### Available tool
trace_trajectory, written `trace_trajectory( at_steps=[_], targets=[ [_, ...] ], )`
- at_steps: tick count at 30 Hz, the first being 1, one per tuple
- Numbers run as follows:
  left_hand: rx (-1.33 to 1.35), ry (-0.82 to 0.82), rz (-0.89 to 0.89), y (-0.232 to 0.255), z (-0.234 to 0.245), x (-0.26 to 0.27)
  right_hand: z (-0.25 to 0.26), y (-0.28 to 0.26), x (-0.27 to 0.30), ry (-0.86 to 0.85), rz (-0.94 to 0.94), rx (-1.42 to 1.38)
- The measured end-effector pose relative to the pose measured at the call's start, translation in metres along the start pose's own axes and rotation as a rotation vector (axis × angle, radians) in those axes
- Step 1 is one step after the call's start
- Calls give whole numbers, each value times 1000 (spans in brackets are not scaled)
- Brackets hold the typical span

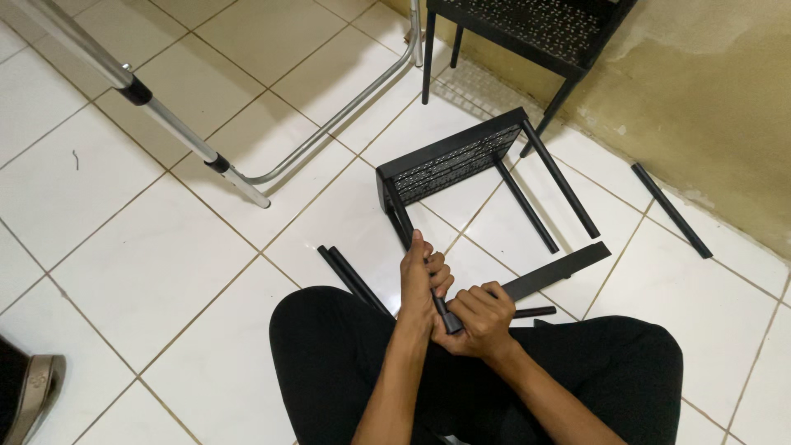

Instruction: The person assembles a two-tier black plastic stool by inserting four legs into the lower shelf, attaching the upper shelf, and securing the structure. The person works on a tiled floor, handling the plastic shelves and legs by hand.

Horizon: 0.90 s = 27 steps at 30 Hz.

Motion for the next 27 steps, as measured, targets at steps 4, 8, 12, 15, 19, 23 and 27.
trace_trajectory(
  at_steps=[4,8,12,15,19,23,27],
  targets=[
    [-3,-14,-6,-7,-2,2,7,3,-3,1,22,-4],
    [-41,-39,-60,-8,-9,4,14,5,-7,-36,2,-47],
    [-62,-3,-15,-8,-15,7,16,7,-7,-19,-44,-40],
    [-130,77,-151,5,-13,4,28,-1,1,-23,42,-59],
    [-51,53,-197,37,-13,-16,53,-10,19,33,63,-87],
    [-63,44,-141,42,-30,0,57,8,17,97,-40,-56],
    [6,-14,-156,64,-42,0,73,47,30,313,-255,32]
  ],
)
Point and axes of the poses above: each hand's wrist, its own x-axis away from the middle knuckle, its own z-axis out of the back of the hand, y = z × x, the point moved 5 cm from there along -x, towards the middle knuckle, and after that the axes turned 7 degrees about x, right-handed, at the moved point
